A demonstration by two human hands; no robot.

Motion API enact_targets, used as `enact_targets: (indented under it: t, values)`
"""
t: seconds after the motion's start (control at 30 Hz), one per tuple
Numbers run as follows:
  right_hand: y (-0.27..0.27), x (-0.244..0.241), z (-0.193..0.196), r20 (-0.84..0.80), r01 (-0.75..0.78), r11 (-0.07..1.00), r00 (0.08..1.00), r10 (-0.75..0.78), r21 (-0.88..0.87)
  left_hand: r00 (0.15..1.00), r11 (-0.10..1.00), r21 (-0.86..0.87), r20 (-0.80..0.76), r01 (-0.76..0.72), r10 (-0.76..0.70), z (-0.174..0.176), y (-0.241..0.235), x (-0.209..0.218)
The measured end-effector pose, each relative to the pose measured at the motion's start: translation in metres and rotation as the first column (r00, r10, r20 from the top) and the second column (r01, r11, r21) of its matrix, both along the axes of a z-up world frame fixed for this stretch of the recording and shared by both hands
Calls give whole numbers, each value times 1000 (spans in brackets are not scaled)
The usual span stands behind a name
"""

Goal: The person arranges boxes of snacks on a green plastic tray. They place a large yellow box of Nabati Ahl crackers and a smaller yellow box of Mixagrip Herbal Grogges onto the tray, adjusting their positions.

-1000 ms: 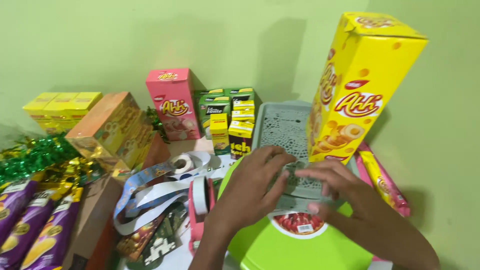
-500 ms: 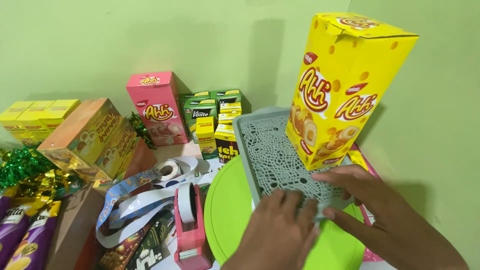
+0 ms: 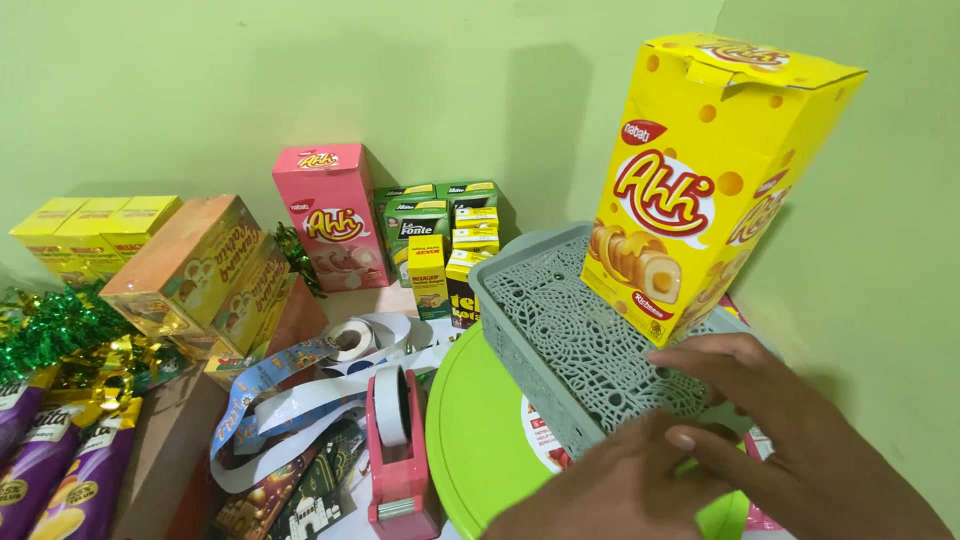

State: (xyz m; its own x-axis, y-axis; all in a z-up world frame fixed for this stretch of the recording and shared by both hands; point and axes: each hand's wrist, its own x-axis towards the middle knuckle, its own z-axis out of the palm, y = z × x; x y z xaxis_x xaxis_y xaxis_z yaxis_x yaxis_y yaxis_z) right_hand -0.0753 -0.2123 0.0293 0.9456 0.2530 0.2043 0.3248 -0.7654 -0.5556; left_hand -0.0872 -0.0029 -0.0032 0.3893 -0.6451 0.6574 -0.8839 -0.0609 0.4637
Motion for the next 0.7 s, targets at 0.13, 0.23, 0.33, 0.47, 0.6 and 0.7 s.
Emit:
enact_targets:
  t: [0.13,0.23,0.33,0.47,0.6,0.7]
  values:
    - [14,0,7,-151,197,970,964,-218,-139,989,951,271,62,-148,136,15,41,24]
    - [18,6,-4,-86,209,957,969,-230,-199,916,918,68,125,-391,381,12,69,49]
    - [13,16,-23,-113,96,941,984,-140,-325,896,857,279,31,-433,442,8,84,63]
    - [11,16,-31,-222,-49,959,975,-15,-279,886,829,351,4,-436,464,1,75,54]
    - [-10,19,-36,-151,-176,930,980,132,-323,846,779,330,203,-533,493,1,56,36]
    - [-18,20,-35,-173,-65,962,985,19,-265,855,781,346,189,-519,484,-4,38,28]
